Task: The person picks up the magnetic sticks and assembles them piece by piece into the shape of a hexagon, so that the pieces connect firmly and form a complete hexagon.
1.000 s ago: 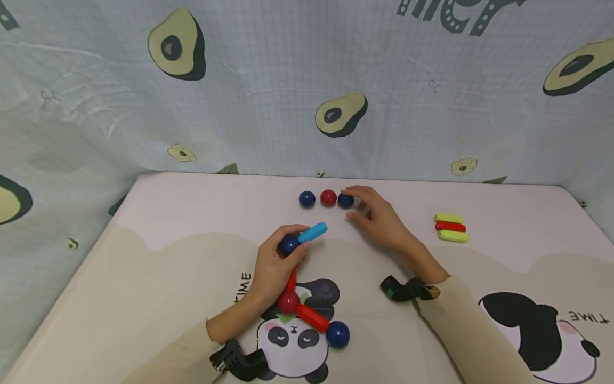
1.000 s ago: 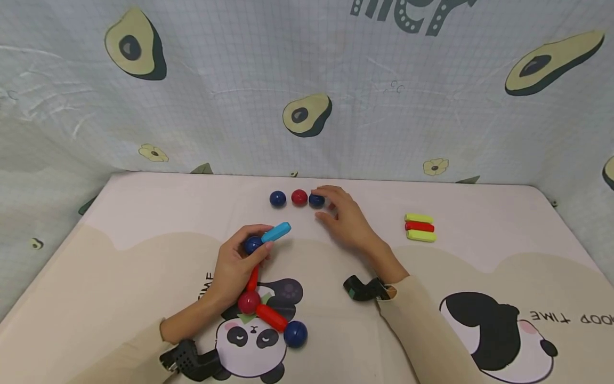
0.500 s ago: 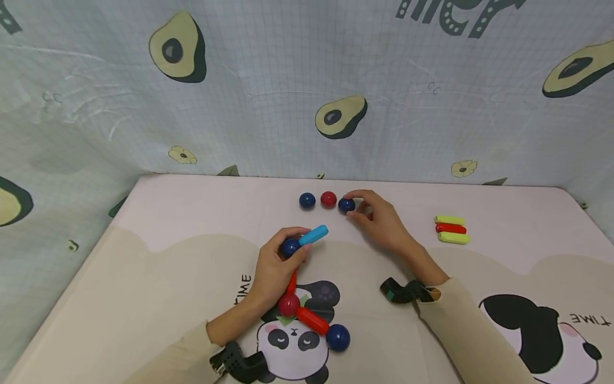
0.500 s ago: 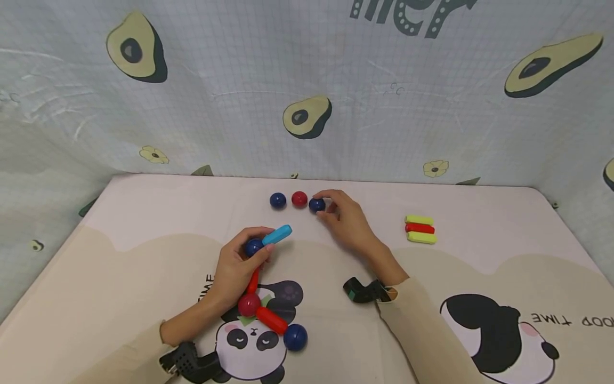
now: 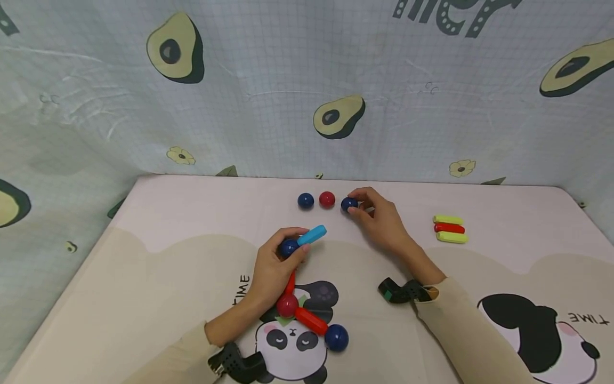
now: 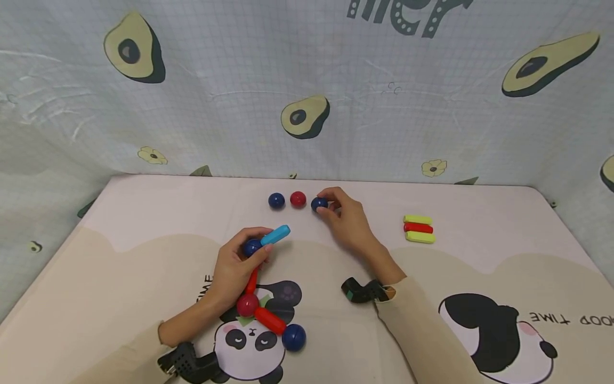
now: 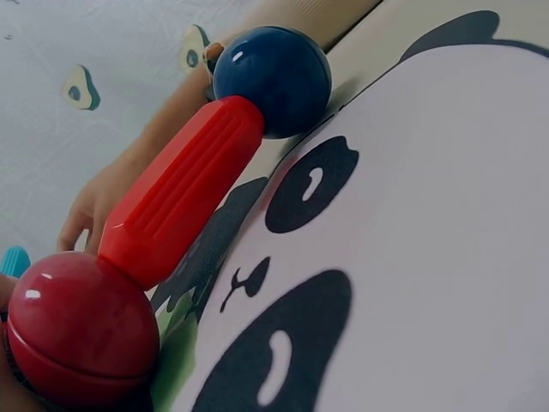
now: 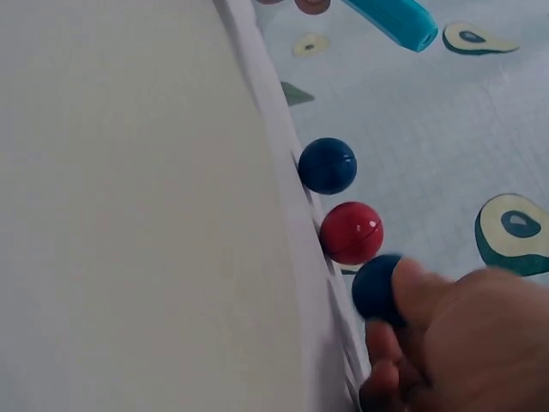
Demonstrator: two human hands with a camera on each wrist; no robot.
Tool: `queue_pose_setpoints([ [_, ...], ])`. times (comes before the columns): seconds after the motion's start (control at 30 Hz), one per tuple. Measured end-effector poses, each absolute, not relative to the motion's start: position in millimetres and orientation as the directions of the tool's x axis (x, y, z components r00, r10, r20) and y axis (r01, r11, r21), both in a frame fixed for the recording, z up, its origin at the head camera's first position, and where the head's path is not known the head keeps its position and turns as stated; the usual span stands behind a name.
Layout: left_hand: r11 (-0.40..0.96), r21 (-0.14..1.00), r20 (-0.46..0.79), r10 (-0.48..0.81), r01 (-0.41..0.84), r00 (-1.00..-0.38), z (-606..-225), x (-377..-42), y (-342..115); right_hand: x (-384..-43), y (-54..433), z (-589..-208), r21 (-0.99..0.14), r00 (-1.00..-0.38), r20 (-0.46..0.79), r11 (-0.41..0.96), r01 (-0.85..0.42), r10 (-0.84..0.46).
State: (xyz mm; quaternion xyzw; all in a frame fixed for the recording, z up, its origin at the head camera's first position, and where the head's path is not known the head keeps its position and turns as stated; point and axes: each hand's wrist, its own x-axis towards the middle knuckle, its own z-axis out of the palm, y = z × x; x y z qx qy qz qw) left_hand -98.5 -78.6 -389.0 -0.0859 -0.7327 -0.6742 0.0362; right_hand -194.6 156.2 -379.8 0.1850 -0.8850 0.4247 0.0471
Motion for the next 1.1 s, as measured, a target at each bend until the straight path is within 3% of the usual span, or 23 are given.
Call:
queue_pose_setpoints([
  [0.27, 0.077, 0.981, 0.172, 0.081, 0.178, -0.982, -388.9, -98.6, -78.2, -193.7, 160.1, -362.7, -0.845, -0.909, 0.144, 0.430, -0.318, -0.390],
  [0.7, 0.087, 0.978, 0.185, 0.075, 0.192, -0.980, -390.1, -99.2, -79.3, -185.2, 153.8, -351.2, -0.875, -0.799, 0.202, 0.262, -0.406, -0.566],
  [1.1, 0.081, 0.977, 0.189, 0.071, 0.195, -0.979, -391.4, -99.3, -79.9, -179.6, 145.0, -351.5, -0.884, -0.770, 0.248, 0.188, -0.428, -0.587],
])
